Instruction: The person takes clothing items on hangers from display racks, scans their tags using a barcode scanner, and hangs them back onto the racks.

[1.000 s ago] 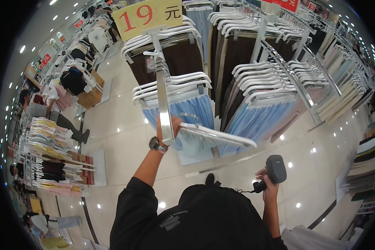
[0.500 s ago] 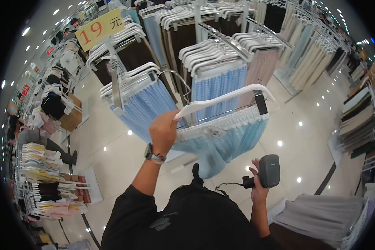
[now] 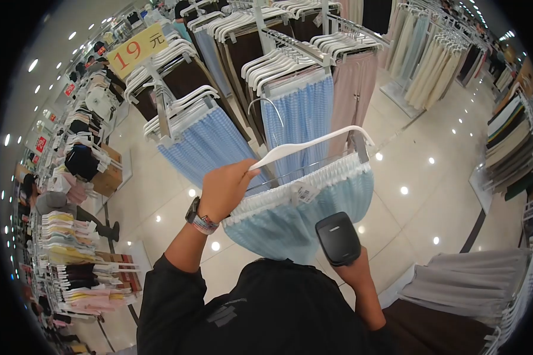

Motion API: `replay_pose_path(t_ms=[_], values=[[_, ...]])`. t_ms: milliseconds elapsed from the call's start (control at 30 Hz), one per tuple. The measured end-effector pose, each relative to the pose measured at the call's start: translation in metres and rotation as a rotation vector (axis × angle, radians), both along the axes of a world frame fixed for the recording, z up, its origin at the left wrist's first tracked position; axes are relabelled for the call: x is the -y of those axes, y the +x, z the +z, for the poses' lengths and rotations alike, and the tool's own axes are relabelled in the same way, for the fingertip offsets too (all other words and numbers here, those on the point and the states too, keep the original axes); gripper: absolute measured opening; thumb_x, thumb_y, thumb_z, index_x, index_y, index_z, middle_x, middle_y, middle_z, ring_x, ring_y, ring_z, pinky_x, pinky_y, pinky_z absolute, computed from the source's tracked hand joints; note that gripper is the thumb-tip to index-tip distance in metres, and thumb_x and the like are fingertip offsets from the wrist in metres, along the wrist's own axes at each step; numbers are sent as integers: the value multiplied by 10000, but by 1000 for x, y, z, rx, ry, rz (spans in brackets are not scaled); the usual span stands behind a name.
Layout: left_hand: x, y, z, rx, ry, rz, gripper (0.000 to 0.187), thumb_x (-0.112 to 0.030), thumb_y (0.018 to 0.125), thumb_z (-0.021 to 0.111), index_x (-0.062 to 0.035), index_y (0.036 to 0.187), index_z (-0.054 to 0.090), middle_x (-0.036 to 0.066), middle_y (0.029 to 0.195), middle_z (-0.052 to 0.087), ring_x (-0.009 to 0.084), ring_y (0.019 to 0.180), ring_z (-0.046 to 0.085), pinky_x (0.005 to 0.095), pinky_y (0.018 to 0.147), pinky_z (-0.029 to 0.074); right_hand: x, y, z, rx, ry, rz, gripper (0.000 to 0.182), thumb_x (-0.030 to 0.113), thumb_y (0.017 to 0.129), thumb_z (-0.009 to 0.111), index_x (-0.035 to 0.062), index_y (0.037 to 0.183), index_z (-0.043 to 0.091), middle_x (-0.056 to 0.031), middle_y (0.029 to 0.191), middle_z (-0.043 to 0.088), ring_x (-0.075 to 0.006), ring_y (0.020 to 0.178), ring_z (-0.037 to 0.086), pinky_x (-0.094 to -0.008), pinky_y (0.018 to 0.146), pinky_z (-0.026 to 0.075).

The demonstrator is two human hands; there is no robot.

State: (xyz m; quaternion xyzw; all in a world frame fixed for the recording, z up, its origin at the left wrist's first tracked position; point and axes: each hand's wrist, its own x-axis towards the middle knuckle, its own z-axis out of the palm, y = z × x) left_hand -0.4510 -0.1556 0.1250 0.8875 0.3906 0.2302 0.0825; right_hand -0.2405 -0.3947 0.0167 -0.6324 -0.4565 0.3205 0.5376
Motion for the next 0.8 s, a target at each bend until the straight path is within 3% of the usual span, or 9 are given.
replay_pose_path(t_ms=[100, 300, 500, 700, 800], values=[[-10, -12, -7, -58, -45, -10, 218, -301, 925, 546, -135, 989, 673, 101, 723, 650, 304, 668, 625, 395, 561, 456, -7, -13, 19, 149, 0, 68, 446, 206, 692, 750, 11, 1055, 580, -209, 840, 657, -403, 803, 646, -400, 675, 522], [-32, -44, -21, -122, -141, -48, 248, -327, 941, 510, -127, 946, 657, 100, 729, 651, 313, 691, 621, 422, 588, 456, -25, -45, 35, 261, -21, 55, 374, 199, 683, 752, 25, 955, 563, -205, 799, 647, -416, 767, 638, -428, 648, 518], [-56, -88, -36, -161, -205, -63, 276, -338, 947, 497, -101, 877, 622, 106, 736, 644, 320, 700, 615, 430, 588, 450, -56, -90, 41, 308, -78, 84, 371, 192, 678, 753, 27, 943, 554, -213, 768, 645, -421, 753, 637, -439, 641, 516], [-82, -129, -42, -113, -258, -93, 282, -339, 950, 492, -99, 893, 630, 112, 752, 645, 333, 722, 614, 437, 611, 450, -80, -133, 50, 360, -128, 106, 359, 194, 683, 748, 25, 931, 549, -221, 757, 640, -424, 737, 634, -439, 636, 514], [-94, -141, -41, -195, -352, -95, 303, -342, 949, 486, -95, 996, 655, 133, 838, 665, 338, 802, 620, 418, 700, 463, -87, -149, 53, 381, -157, 87, 356, 196, 689, 741, 25, 932, 545, -219, 746, 635, -426, 728, 629, -442, 629, 510]])
